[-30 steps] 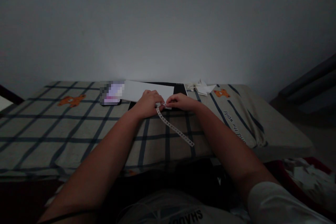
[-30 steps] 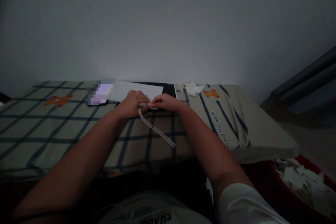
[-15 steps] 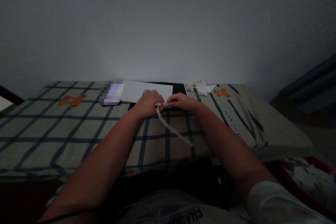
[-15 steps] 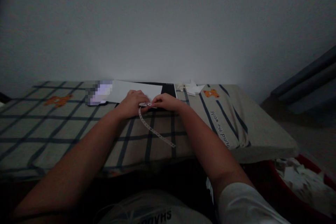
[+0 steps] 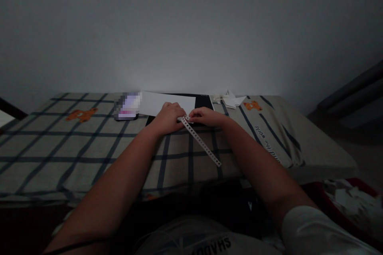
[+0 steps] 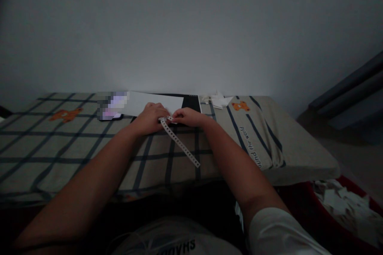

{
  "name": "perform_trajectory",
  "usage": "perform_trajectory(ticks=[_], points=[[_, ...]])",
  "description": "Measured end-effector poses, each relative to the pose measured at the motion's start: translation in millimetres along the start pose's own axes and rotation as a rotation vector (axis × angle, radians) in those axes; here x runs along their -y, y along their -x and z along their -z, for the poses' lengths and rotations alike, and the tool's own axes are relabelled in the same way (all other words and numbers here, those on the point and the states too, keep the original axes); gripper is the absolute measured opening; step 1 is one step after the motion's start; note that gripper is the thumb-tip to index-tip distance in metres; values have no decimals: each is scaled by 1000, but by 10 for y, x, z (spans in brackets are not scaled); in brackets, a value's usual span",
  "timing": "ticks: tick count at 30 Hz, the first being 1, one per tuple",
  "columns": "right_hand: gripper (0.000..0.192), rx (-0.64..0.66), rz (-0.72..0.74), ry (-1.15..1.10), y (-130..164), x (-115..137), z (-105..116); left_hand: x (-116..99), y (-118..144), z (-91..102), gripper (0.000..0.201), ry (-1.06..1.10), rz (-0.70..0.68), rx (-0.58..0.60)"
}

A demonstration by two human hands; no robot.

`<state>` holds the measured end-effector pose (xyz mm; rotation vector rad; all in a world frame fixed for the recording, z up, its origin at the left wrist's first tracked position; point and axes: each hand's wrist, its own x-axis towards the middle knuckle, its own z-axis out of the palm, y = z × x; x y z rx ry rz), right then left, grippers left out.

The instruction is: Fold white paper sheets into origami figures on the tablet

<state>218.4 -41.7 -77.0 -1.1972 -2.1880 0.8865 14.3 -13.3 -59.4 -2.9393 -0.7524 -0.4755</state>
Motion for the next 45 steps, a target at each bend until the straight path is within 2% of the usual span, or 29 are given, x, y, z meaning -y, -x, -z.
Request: perform_trajectory(ticks=[10,16,22,37,42,45], points=[[28,-18,-48,-27,25,18,41,8,6,13,19,59,8,-21],[24,-22,-14,-82,18,32,29,7,1,4,22,63,-9,-21],[23,-20,24,-23,17,53,18,-7,-2,7,23,47,-5,-23],[25,-69,-29,13,44,-5,103,2,6,24,22,59,22,-46],[25,-176,19,-126,64,37,153,8,10,-1,19,58,46,-89],[22,-158,26,-152,71,53,165,18,5,-17,22,76,58,-127]])
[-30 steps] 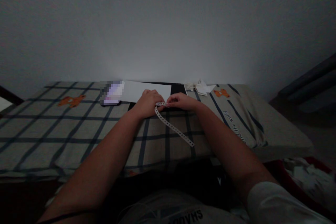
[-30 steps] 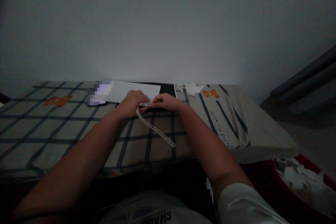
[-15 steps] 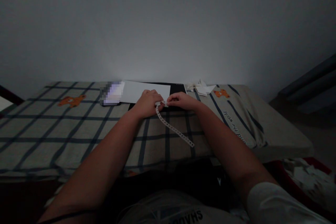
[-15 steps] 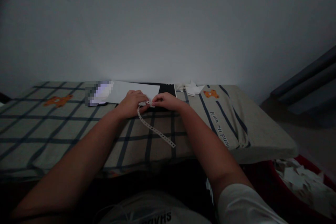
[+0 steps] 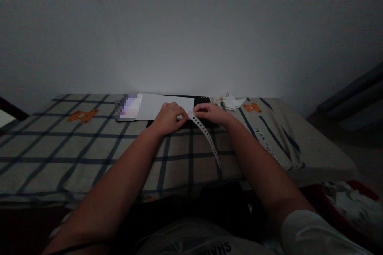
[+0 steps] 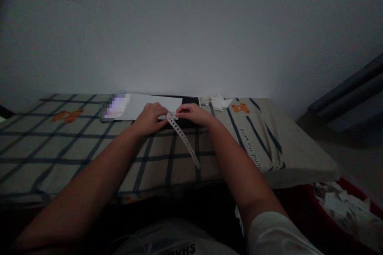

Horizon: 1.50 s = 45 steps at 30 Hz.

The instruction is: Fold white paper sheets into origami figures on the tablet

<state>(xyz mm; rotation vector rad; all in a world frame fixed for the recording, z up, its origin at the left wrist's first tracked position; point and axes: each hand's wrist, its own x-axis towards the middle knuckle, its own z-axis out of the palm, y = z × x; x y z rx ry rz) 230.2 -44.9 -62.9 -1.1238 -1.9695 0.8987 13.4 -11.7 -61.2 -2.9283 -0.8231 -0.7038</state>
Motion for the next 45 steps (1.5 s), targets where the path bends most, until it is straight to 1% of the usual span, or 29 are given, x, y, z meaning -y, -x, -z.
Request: perform_trajectory(ticks=[2,4,6,10,13,15,19,20,24,26,31,35,40,45], points=[[20,45,34,22,-2,4,-4,6,-7,-18,24,-7,21,-16],[19,48,59,58,-9,-5,-10,5,-16,-42,24,-19,40,-30],[19,18,36,109,-20,-29,-12,-3,-22,-66,24,-26,53,-46],[21,-86,-19,192,-29,-94,28,-6,-23,-86,23,-25,68,-76],[21,-127,-39,236,-12,-116,83,31,-13,-76,23,-29,54,-43],[21,-110,-52,247,1,-108,106,59,-5,-73,23,-33,46,-11],[17,-27,84,206,2,-86,94,70,-1,-97,23,-35,63,-27],[17,-19,97,197,-3,-88,86,63,-3,-105,24,-36,76,-38],[20,-86,-3,237,-18,-123,72,21,-16,-135,25,-40,110,-70],[20,-123,-27,275,-22,-136,75,4,-25,-150,25,-36,108,-81],[19,-124,-58,329,-14,-116,95,-4,-37,-166,22,-6,137,-118],[19,-158,-103,403,22,-114,161,63,1,-97,20,4,111,-82],[18,-188,-92,452,78,-131,258,190,56,7,17,20,90,-43],[16,-203,-106,477,91,-128,272,187,46,-15,15,65,52,-2]])
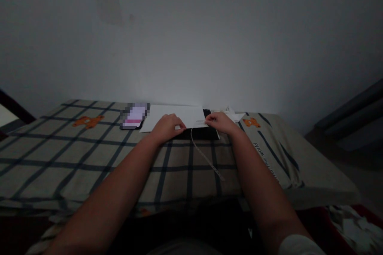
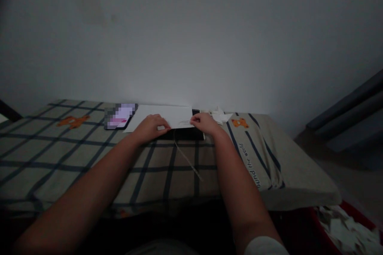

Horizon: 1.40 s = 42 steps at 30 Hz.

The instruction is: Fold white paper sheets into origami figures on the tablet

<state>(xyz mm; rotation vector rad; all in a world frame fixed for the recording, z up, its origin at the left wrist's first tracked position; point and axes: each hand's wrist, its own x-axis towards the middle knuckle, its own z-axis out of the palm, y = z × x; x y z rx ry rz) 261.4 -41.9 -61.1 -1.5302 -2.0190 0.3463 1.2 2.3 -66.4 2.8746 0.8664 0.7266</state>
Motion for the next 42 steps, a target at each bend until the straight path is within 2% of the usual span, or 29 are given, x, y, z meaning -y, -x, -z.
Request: perform_trajectory(ticks=[4,8,13,15,17,21,27,31,34,37,40,42], points=[[16,-94,29,-69,-9,43,0,-28,-12,-100,17,64,-51,47],[19,-255,29,-158,-28,94,-29,-22,-23,-150,20,169,-36,59],[25,-444,-23,-201,-65,115,-127,-107,-53,-63,38,606,143,-40],[25,-498,-36,-199,-82,105,-171,-187,-60,-26,40,748,189,15],[25,-533,-35,-197,-98,87,-211,-269,-62,-11,32,828,160,114],[26,-581,-47,-180,-120,53,-271,-367,-69,-29,26,913,213,170],[25,-593,-57,-147,-126,83,-313,-377,-92,-75,24,954,281,81],[26,-608,-72,-144,-121,123,-312,-361,-100,-122,29,868,330,22],[26,-623,-86,-152,-111,154,-301,-339,-99,-149,34,787,419,-49],[28,-623,-125,-176,-97,189,-295,-341,-94,-167,35,876,461,20],[30,-627,-150,-189,-89,211,-300,-369,-90,-179,33,1006,386,149],[31,-626,-161,-194,-92,207,-307,-382,-89,-177,29,1012,347,158]])
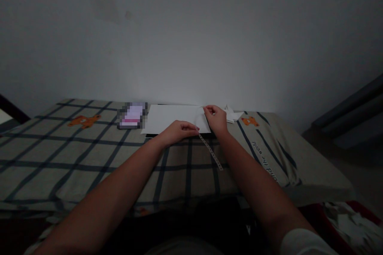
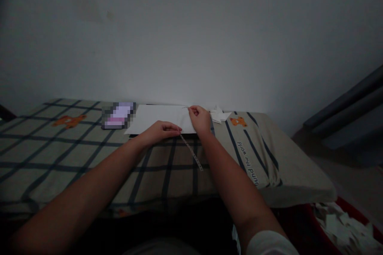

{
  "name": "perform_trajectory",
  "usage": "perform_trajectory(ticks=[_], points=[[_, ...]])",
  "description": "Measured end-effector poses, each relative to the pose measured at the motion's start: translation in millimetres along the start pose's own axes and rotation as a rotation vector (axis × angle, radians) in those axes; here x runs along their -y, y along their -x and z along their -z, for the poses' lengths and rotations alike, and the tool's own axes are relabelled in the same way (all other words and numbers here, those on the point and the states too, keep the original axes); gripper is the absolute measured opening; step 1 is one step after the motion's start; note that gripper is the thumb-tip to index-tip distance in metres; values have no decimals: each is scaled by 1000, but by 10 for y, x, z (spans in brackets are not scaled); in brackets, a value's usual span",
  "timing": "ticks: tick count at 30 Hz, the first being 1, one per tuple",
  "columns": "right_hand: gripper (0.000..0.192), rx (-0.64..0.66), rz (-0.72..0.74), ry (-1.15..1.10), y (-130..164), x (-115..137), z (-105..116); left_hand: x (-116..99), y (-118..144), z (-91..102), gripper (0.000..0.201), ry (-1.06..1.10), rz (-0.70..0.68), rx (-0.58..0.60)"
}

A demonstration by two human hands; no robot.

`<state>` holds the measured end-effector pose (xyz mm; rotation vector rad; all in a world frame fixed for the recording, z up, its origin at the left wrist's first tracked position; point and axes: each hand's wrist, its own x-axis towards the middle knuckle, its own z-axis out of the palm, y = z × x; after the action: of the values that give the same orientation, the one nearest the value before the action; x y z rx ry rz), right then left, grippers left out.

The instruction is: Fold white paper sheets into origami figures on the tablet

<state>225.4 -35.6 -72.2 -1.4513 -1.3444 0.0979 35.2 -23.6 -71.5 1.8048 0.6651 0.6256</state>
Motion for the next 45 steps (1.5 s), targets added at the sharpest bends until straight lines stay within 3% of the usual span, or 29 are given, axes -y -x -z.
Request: perform_trajectory(ticks=[12,15,20,23,28,35,37,40,45], points=[[28,31,26,-20,-16,-68,-42,-53,-4,140,28,53,5,-348],[29,20,15,-10,-15,-65,-34,-42,-2,109,33,13,69,-271],[29,12,5,-14,-25,-94,-50,-73,52,19,37,10,121,-4],[29,22,-1,-9,-31,-110,-62,-94,59,-10,31,65,105,19],[27,51,-1,3,-24,-101,-52,-80,11,51,27,209,70,-127],[26,255,-14,-44,-8,-42,-40,-88,-9,301,32,395,-41,-551],[25,342,-23,-86,-11,-34,-39,-103,-6,349,35,437,-69,-624],[23,449,-37,-117,-7,-29,-41,-124,-5,371,36,498,-84,-642],[21,517,-44,-167,18,-60,-81,-133,-13,364,31,600,-95,-601]])
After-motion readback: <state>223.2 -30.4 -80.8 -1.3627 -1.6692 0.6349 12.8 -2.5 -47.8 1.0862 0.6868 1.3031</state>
